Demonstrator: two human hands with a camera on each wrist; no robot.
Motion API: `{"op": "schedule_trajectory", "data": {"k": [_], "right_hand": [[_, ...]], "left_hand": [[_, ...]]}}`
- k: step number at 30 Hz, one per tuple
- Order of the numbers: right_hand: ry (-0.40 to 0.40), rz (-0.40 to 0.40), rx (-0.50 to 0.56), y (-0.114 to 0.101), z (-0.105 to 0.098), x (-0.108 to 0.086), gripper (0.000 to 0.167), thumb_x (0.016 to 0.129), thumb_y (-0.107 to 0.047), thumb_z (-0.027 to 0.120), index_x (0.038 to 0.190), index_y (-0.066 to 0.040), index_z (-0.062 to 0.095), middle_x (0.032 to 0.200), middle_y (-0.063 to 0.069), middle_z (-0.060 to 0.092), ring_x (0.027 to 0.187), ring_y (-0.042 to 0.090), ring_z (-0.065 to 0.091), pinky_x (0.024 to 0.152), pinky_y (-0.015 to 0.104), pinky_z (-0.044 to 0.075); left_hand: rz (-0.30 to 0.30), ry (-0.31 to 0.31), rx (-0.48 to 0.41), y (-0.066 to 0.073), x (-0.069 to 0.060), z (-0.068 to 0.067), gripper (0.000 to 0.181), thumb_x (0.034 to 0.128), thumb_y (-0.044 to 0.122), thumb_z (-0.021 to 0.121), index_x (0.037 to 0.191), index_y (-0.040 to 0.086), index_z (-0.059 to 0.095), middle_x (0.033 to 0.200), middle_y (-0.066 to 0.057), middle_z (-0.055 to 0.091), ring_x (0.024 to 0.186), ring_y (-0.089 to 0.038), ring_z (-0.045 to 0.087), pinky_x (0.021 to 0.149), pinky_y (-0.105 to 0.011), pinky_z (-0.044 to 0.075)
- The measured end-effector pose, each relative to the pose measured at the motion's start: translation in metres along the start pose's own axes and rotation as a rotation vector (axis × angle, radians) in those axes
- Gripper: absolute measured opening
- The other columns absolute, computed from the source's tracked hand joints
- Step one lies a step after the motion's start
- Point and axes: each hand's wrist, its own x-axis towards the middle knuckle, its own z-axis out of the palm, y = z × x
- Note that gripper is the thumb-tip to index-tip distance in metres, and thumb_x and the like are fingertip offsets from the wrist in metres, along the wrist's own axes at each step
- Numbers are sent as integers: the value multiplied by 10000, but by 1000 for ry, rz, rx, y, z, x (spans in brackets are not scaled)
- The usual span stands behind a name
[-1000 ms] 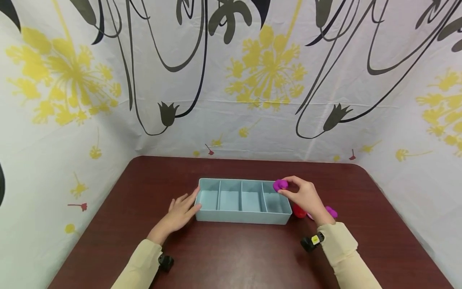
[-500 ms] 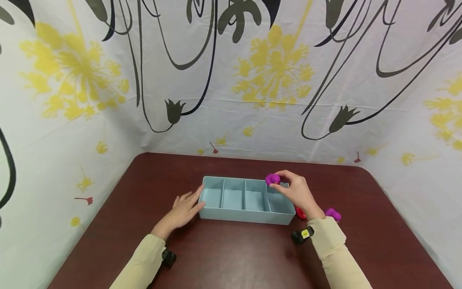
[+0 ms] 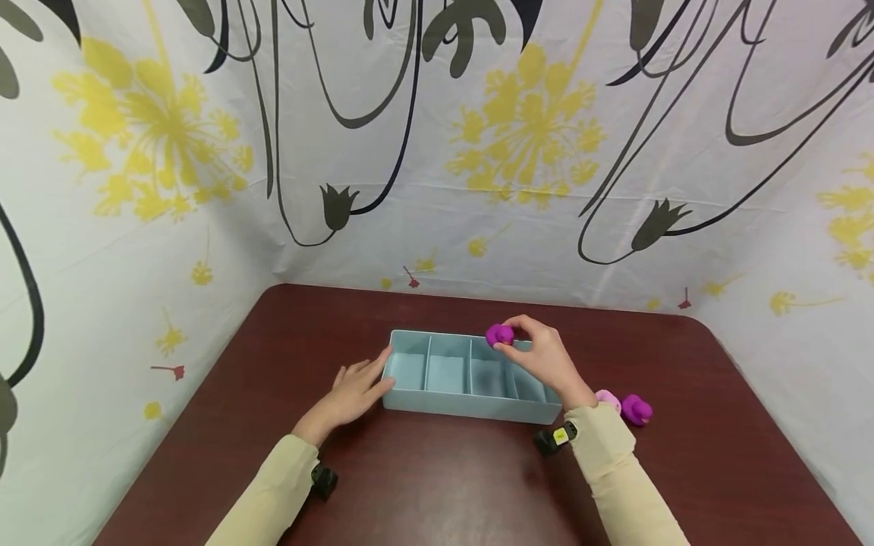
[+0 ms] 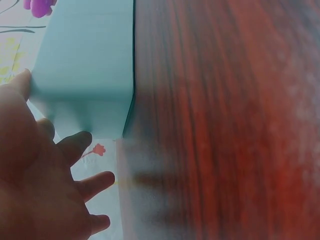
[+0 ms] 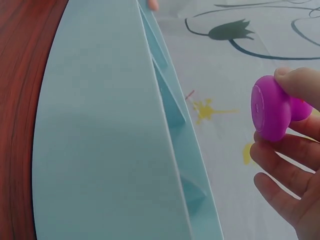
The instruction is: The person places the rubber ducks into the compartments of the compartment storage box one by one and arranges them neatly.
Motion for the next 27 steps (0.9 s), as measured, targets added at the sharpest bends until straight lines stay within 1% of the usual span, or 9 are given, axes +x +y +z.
{"op": "schedule_trajectory", "data": {"k": [6,11,18,22,24,27], "right_hand": [[-17,-35,16,-11,11,9,346,790,-215,791,1067,-89,626,1009,82,676,949,264,614,830,501,530],[-46,-57,18,-22,24,15,338,796,-214,786,1062,-92,616,998,74,670,959,263,617,820,478,538],[-80,-54,21,-32,42,22,334,800,-243,782,1059,-116,613,1018,61,662,1004,262,607,857,470,520],[-89,-55,16,-38,53,25,337,795,-260,786,1055,-130,616,1029,58,646,1023,278,591,865,496,510],[-92,-66,23,-41,60,27,341,788,-259,792,1054,-131,621,1027,53,635,1027,288,581,859,508,507],[-86,-115,21,-45,70,31,331,782,-253,797,1039,-127,632,1016,29,629,1022,267,549,844,477,506]], "left_hand": [[-1,5,6,0,1,-3,672,994,497,396,1547,271,87,1580,-45,250,1426,-401,207,1101,-682,16],[-6,12,4,0,1,-3,660,999,459,416,1546,271,98,1573,-49,268,1422,-402,219,1105,-677,21],[10,9,14,3,1,1,651,1004,456,407,1547,259,108,1562,-48,294,1413,-404,242,1105,-677,41],[-3,12,12,4,0,1,643,1004,450,411,1545,268,116,1560,-44,299,1412,-393,250,1113,-665,40],[-13,17,16,5,-1,1,640,1003,444,417,1544,276,119,1558,-45,304,1409,-394,256,1115,-663,41],[-24,25,19,4,-1,0,636,1004,434,424,1543,288,121,1554,-49,314,1403,-400,264,1114,-665,42]]}}
